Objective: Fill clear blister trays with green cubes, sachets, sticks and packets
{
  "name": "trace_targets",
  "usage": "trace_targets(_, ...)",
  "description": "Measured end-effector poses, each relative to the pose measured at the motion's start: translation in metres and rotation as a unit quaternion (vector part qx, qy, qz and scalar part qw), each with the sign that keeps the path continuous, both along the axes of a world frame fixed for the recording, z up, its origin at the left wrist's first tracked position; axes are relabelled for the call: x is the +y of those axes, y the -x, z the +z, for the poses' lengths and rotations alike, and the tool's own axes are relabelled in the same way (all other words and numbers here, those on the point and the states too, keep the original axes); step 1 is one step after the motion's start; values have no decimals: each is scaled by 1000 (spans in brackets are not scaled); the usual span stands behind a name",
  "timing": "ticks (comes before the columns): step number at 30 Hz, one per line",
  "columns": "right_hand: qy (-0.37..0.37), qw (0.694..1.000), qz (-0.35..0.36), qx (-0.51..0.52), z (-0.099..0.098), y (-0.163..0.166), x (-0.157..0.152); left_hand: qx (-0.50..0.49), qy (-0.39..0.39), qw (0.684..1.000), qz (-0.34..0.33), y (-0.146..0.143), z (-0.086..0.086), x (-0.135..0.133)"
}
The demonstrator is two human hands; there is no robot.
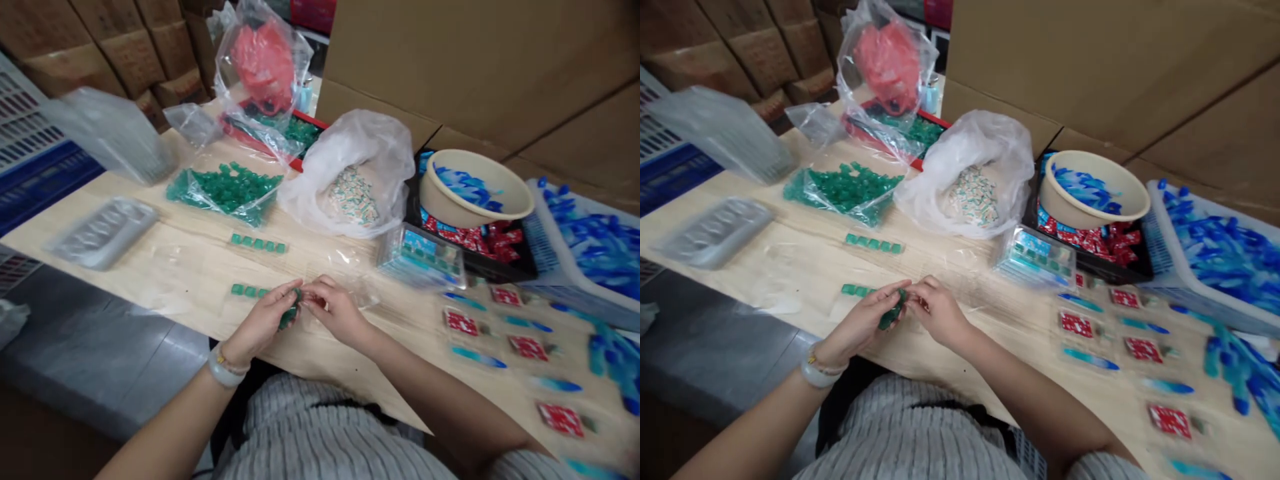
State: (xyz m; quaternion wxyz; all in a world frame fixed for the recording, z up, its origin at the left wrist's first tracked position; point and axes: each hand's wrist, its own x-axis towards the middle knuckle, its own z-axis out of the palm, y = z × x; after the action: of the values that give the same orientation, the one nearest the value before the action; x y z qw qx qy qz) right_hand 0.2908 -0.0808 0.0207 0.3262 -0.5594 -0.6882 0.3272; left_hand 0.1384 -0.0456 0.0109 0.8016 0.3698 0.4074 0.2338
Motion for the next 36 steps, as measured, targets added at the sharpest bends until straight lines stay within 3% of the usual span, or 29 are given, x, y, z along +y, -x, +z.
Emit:
trace_targets(7, 66, 990, -75, 96, -7, -35, 0, 99, -192, 972, -92, -37, 0, 9)
trace_targets(12, 105, 987, -64, 101, -7, -44, 4, 113, -283, 946, -111, -46, -3, 12)
trace_targets(14, 118, 984, -62, 119, -10, -46, 6, 113, -279, 947, -112, -47, -3, 12)
trace_targets(16, 146, 972, -55, 178, -12, -48, 8, 102, -228, 960, -124, -46, -3, 13)
trace_targets(19, 221, 931, -48, 287, -15, -49, 10, 85, -136, 977, -139, -45, -3, 12)
trace_targets(21, 260, 911, -70, 312, -14, -48, 10, 112, -168, 973, -112, -45, -3, 10)
trace_targets(24, 268, 916, -116, 276, -12, -43, 7, 196, -321, 925, -56, -44, -1, 6)
trace_targets(26, 256, 929, -133, 233, -10, -40, 5, 232, -383, 892, -57, -43, 1, 3)
trace_targets(28, 239, 941, -145, 189, -8, -37, 1, 242, -390, 885, -76, -41, 4, 3)
trace_targets(33, 207, 957, -151, 137, -4, -33, -8, 215, -321, 915, -119, -37, 10, 1)
trace_targets(36, 181, 965, -146, 122, -3, -31, -18, 220, -324, 915, -102, -38, 10, -4)
